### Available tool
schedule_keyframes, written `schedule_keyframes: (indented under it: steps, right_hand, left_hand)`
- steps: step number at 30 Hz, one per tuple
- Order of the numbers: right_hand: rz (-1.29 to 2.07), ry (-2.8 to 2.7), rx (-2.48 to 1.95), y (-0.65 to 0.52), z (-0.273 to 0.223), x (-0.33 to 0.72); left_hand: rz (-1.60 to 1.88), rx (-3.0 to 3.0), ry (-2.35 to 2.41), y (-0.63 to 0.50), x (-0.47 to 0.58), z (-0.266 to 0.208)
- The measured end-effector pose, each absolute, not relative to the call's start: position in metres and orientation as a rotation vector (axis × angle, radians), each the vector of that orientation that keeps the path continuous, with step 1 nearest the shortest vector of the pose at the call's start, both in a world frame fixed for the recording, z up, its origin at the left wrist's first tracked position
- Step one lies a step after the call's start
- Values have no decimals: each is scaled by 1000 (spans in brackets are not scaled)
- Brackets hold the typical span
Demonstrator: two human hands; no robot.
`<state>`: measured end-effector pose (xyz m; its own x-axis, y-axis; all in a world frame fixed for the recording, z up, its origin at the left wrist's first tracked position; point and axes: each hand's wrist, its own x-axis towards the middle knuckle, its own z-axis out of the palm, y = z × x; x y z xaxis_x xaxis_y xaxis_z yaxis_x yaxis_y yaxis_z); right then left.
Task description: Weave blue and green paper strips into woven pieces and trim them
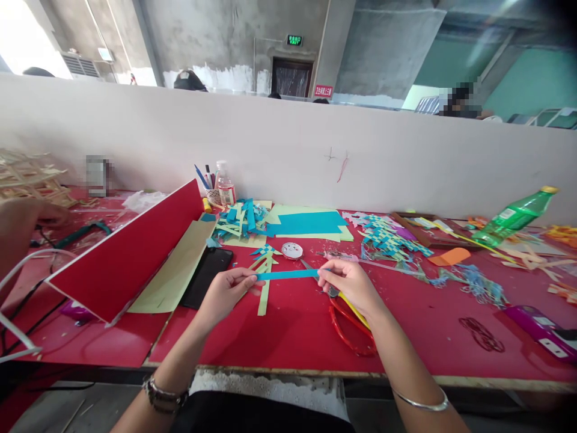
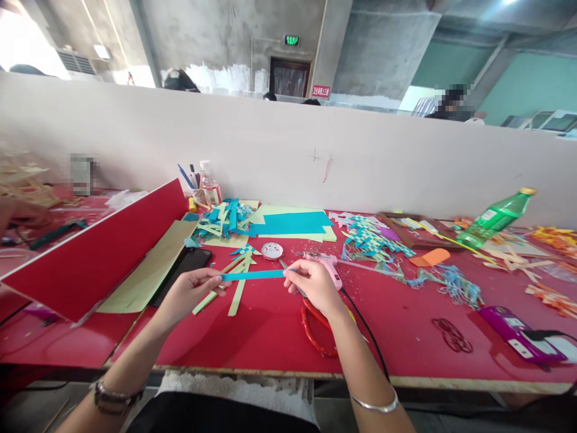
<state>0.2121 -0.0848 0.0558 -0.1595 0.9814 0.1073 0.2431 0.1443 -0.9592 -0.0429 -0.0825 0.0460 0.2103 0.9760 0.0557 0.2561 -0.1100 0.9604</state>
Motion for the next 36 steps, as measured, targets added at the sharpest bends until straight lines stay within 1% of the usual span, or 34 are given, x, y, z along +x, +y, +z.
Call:
schedule_keyframes:
  steps: [4,8,15,23,30,33,36]
  right_hand:
    - [1161,-1438,-1211,-85,54,214]
    - [1166,-1432,-1203,-88,53,215]
    - [940,-1581,-1235,-96,60,209]
    - [851,-1673,-1255,-95,60,210]
    - [647,-1740,-1278,-100,66,209]
    - [654,-1745,-1270,-100,69,209]
    - [678,-1749,-1276,-101,72,214]
  left_hand:
    - [1043,1518,1215,-86,-41,42]
    - [1076,1458,1204,-91,-40,40]
    - [1158,1420,1237,-99,-37,38]
    - [1164,1387,1193,-106,-35,33]
    - [1242,1355,1258,-113,-29,27]
    - [1269,1339,1253,-114,-26,21]
    - [1173,1394,1202,-114,-29,15]
